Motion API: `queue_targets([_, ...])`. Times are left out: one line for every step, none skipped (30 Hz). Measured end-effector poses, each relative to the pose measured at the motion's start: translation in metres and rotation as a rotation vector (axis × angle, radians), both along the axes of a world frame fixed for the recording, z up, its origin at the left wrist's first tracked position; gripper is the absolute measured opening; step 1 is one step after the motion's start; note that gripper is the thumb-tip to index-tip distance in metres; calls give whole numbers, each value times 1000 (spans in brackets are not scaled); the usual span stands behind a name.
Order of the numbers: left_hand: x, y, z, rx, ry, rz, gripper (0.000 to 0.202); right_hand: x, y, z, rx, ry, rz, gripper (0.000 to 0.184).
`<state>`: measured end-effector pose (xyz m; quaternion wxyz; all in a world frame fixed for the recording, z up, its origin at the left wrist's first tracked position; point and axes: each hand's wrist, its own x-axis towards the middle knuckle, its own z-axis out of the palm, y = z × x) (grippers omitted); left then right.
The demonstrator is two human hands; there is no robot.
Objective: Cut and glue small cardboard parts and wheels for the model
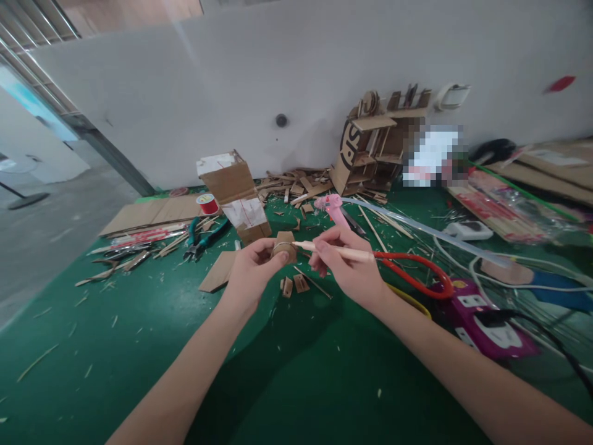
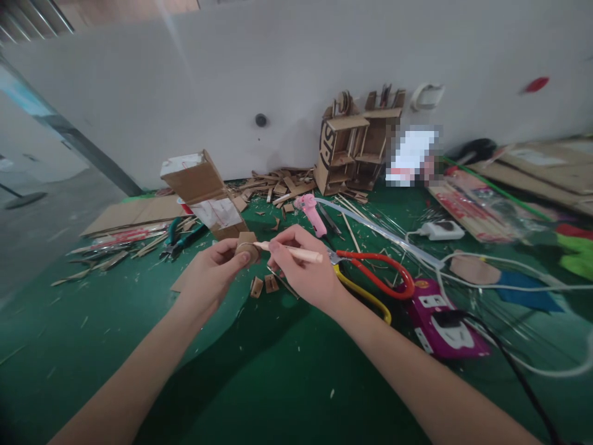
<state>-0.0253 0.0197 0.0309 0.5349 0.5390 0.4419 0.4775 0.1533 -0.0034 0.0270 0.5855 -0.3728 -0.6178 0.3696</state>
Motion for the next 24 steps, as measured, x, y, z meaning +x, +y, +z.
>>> queue_targets([1, 0, -1, -13, -26, -9, 26, 0, 0, 0, 0, -13, 5, 15])
queue_targets([1, 0, -1, -24, -49, -15, 24, 0, 0, 0, -5, -27, 8, 15])
queue_targets([2, 0, -2, -32, -72, -16, 23, 0, 0, 0, -10, -44, 12, 14])
queue_targets([2, 0, -2, -36, -96, -13, 21, 1, 0, -1, -11, -59, 12, 14])
queue_targets([2, 0, -2, -37, -121, -7, 19, 1, 0, -1, -10, -74, 8, 14])
queue_targets([2, 1, -3, -39, -147, 1, 18, 1, 0, -1, -6, -87, -1, 14])
queue_targets([2, 1, -3, -43, -175, 8, 18, 1, 0, -1, -4, -101, -11, 15])
queue_targets([2, 2, -3, -48, -208, 21, 18, 1, 0, -2, -6, -120, -19, 15])
queue_targets([2, 2, -3, -57, -240, 35, 19, 1, 0, -2, -12, -144, -24, 16])
queue_targets([2, 3, -2, -68, -269, 50, 20, 1, -1, -3, -17, -170, -27, 16])
queue_targets([2, 3, -2, -79, -294, 63, 21, 0, -1, -3, -16, -193, -27, 16])
queue_targets([2, 4, -2, -86, -313, 75, 22, 0, -2, -4, -11, -207, -26, 16])
queue_targets([2, 4, -2, -92, -325, 82, 23, 0, -2, -4, 0, -210, -27, 15])
queue_targets([2, 5, -2, -96, -331, 85, 24, 0, -3, -4, 18, -201, -34, 15])
queue_targets([2, 5, -3, -101, -336, 87, 24, 0, -4, -4, 42, -184, -49, 15])
queue_targets([2, 6, -3, -104, -343, 87, 24, 0, -5, -4, 69, -167, -69, 14])
queue_targets([3, 6, -4, -108, -350, 86, 23, 0, -5, -3, 94, -153, -90, 14])
queue_targets([3, 6, -5, -113, -358, 84, 23, 0, -6, -3, 113, -146, -101, 13])
queue_targets([3, 7, -6, -119, -365, 81, 23, 0, -7, -2, 125, -148, -101, 12])
queue_targets([3, 7, -6, -125, -372, 77, 23, 0, -7, -2, 125, -161, -90, 11])
queue_targets([4, 6, -6, -134, -376, 74, 24, -1, -7, -1, 120, -180, -76, 10])
queue_targets([4, 6, -6, -145, -381, 73, 24, -1, -7, -2, 115, -205, -68, 10])
queue_targets([5, 6, -6, -155, -388, 73, 25, -2, -6, -2, 114, -231, -70, 10])
queue_targets([5, 5, -6, -164, -396, 72, 25, -2, -6, -3, 116, -254, -80, 11])
